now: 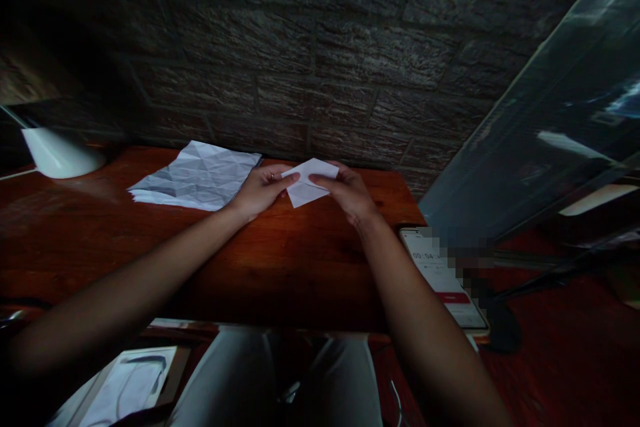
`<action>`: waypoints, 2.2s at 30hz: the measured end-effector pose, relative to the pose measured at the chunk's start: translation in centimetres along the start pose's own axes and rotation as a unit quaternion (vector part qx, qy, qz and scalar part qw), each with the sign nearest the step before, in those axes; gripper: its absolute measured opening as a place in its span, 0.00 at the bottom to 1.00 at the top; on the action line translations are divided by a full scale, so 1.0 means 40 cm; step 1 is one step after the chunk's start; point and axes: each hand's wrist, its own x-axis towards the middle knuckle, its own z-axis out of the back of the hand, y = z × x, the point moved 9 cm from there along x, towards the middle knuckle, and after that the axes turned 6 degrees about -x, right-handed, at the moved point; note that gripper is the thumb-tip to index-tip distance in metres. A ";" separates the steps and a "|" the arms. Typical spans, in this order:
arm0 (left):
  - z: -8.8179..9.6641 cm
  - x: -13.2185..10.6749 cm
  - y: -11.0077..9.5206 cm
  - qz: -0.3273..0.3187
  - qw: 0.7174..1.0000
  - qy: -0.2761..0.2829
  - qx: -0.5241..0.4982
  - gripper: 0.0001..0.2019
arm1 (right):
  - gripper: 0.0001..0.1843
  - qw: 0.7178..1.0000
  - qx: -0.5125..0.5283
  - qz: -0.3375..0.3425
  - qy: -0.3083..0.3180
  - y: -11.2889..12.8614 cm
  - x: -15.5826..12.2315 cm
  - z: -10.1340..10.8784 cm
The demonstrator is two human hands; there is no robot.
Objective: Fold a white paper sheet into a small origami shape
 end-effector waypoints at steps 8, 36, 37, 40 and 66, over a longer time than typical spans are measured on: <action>-0.022 -0.008 -0.035 -0.060 0.991 0.057 0.101 0.11 | 0.13 0.997 -0.065 0.024 0.018 0.023 -0.005 0.001; -0.031 -0.017 0.029 0.094 0.985 0.015 -0.144 0.18 | 0.25 0.994 -0.080 0.063 -0.031 0.013 -0.001 -0.007; -0.031 -0.018 0.029 0.094 0.986 0.015 -0.139 0.18 | 0.27 0.995 -0.080 0.060 -0.029 0.011 -0.001 -0.007; -0.033 -0.019 0.023 0.083 0.987 0.020 -0.135 0.20 | 0.27 0.995 -0.078 0.058 -0.023 0.009 0.001 -0.010; -0.007 -0.003 0.011 0.038 0.998 0.030 -0.027 0.15 | 0.19 0.997 -0.055 0.048 -0.030 0.006 0.009 0.007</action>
